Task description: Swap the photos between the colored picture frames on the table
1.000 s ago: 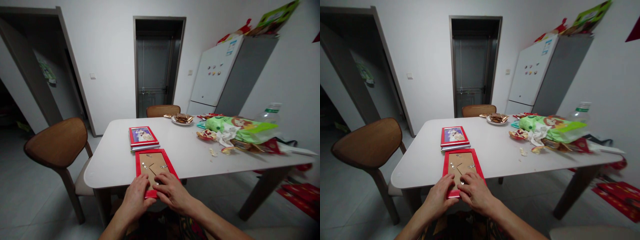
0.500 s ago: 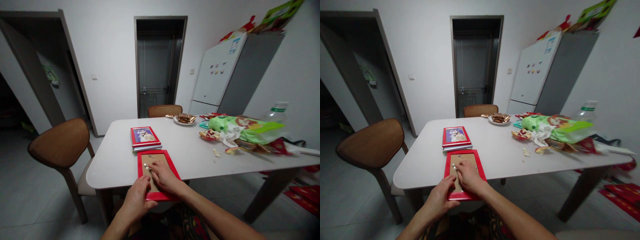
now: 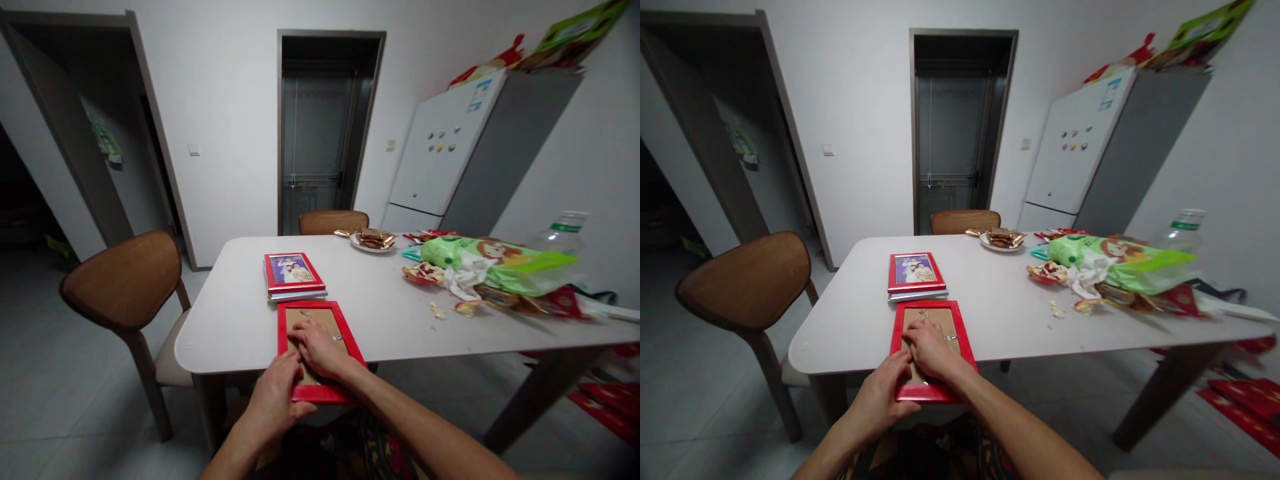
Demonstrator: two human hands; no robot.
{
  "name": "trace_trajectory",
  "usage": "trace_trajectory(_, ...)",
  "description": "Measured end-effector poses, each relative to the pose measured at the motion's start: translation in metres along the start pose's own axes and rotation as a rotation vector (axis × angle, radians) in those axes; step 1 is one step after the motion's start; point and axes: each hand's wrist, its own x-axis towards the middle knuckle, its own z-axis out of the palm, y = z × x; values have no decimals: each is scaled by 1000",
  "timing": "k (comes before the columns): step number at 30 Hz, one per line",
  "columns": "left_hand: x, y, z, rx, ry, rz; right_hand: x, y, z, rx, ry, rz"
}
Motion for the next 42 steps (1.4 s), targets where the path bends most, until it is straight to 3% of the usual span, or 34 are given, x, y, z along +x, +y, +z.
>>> trace_trajectory(7, 2, 4, -4, -20, 1, 2, 0, 3, 2, 76, 6, -20)
trace_trajectory(12, 1, 4, -4, -20, -18, -37, 19, 24, 6, 99, 150, 208)
trace_trajectory(17, 0, 6, -4, -13, -2, -35, 43, 44, 7, 49, 86, 428)
trace_trajectory(24, 0, 13, -5, 27, 3, -29, 58, 53, 13, 38, 109, 549)
trace_trajectory(29, -2, 16, -5, 63, 4, -55, 58, 52, 7, 68, 141, 539)
trace_trajectory(34, -2, 33, 0, 233, -81, -22, 45, 53, -8, 137, 179, 439)
trace_trajectory(38, 0, 41, 5, 283, -96, 29, 15, 65, -26, 246, 262, 363)
trace_trajectory(40, -1, 41, 3, 252, -72, 46, -6, 75, -34, 384, 375, 380)
trace_trajectory(42, -2, 42, 0, 185, -18, 57, -29, 80, -40, 590, 487, 496)
